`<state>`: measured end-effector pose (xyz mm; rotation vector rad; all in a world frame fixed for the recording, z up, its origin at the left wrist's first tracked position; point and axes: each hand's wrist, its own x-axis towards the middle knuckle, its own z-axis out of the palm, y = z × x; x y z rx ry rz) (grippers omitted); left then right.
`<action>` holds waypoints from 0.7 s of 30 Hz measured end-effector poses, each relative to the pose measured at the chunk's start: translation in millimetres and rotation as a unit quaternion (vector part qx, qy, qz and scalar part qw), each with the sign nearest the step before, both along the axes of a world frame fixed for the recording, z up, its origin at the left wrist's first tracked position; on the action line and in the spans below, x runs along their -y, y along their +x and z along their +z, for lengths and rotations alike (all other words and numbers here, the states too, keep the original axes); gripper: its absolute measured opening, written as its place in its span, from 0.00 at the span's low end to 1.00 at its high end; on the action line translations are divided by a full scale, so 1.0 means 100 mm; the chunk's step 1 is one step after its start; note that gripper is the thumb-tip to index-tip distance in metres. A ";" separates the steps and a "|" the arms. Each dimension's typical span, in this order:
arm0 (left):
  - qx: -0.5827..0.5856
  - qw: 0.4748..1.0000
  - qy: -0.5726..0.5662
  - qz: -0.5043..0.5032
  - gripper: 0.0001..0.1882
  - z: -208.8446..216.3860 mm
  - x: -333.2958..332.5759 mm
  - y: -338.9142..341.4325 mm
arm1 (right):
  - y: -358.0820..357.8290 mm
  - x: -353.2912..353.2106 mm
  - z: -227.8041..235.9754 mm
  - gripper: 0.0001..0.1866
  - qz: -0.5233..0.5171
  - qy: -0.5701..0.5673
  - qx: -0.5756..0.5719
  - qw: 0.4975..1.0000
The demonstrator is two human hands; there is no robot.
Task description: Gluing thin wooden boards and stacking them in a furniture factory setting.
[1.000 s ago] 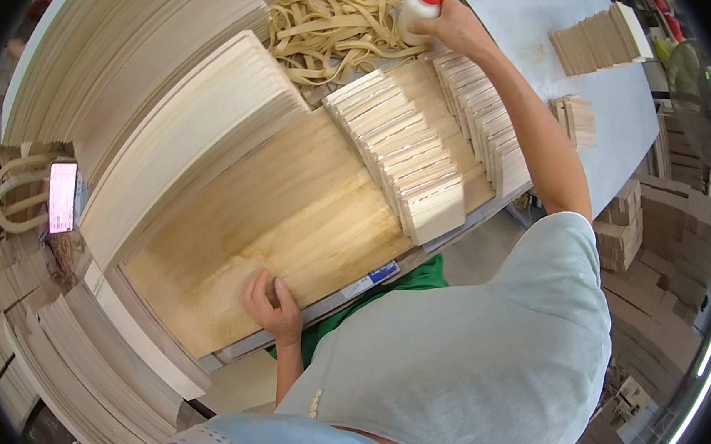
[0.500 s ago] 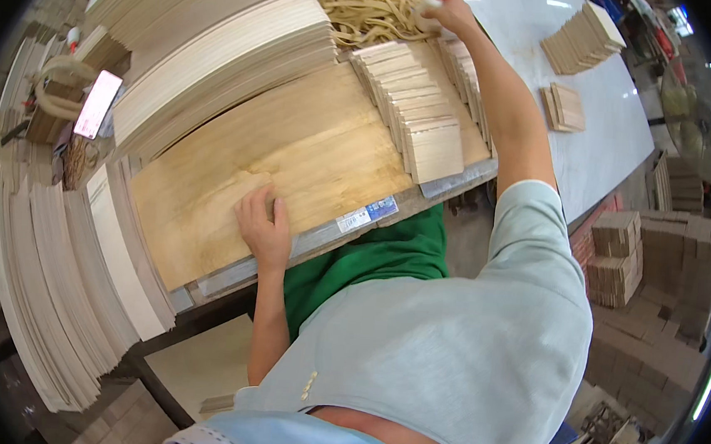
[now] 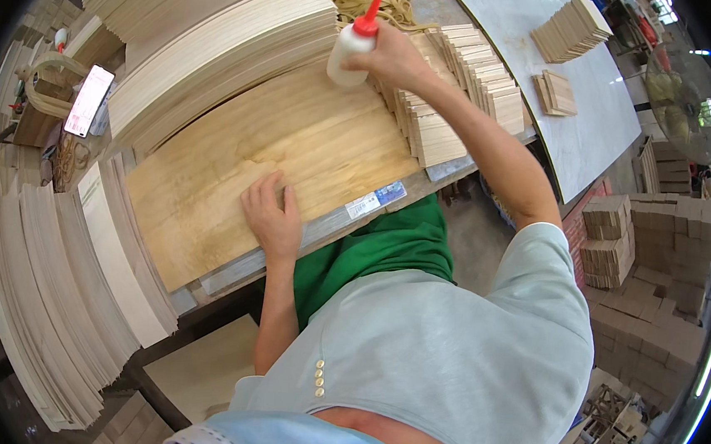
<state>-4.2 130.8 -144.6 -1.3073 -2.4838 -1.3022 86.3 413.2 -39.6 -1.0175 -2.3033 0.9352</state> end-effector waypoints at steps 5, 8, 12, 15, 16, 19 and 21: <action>0.014 1.000 0.000 -0.019 0.13 0.01 0.00 -0.02 | -0.23 0.12 -0.30 0.24 0.004 0.037 0.081 0.996; 0.025 0.999 -0.011 -0.017 0.13 0.07 0.04 -0.04 | -0.25 0.14 -0.37 0.22 -0.013 0.034 0.060 0.998; 0.030 0.999 -0.012 0.001 0.13 0.06 0.00 -0.02 | -0.14 0.20 -0.39 0.26 -0.055 -0.034 -0.037 0.997; 0.052 0.998 0.016 -0.011 0.14 0.06 0.05 -0.03 | 0.03 0.36 -0.26 0.26 -0.084 0.062 -0.037 0.994; 0.050 0.999 0.019 -0.002 0.14 0.07 0.07 -0.04 | 0.11 0.45 -0.18 0.25 -0.102 0.100 -0.055 0.988; 0.203 0.974 0.095 0.021 0.15 0.06 0.11 -0.15 | 0.24 0.61 0.04 0.22 0.021 0.012 -0.151 0.988; 0.291 0.944 0.135 0.081 0.15 0.08 0.15 -0.33 | 0.16 0.68 0.25 0.17 0.051 -0.003 -0.163 0.985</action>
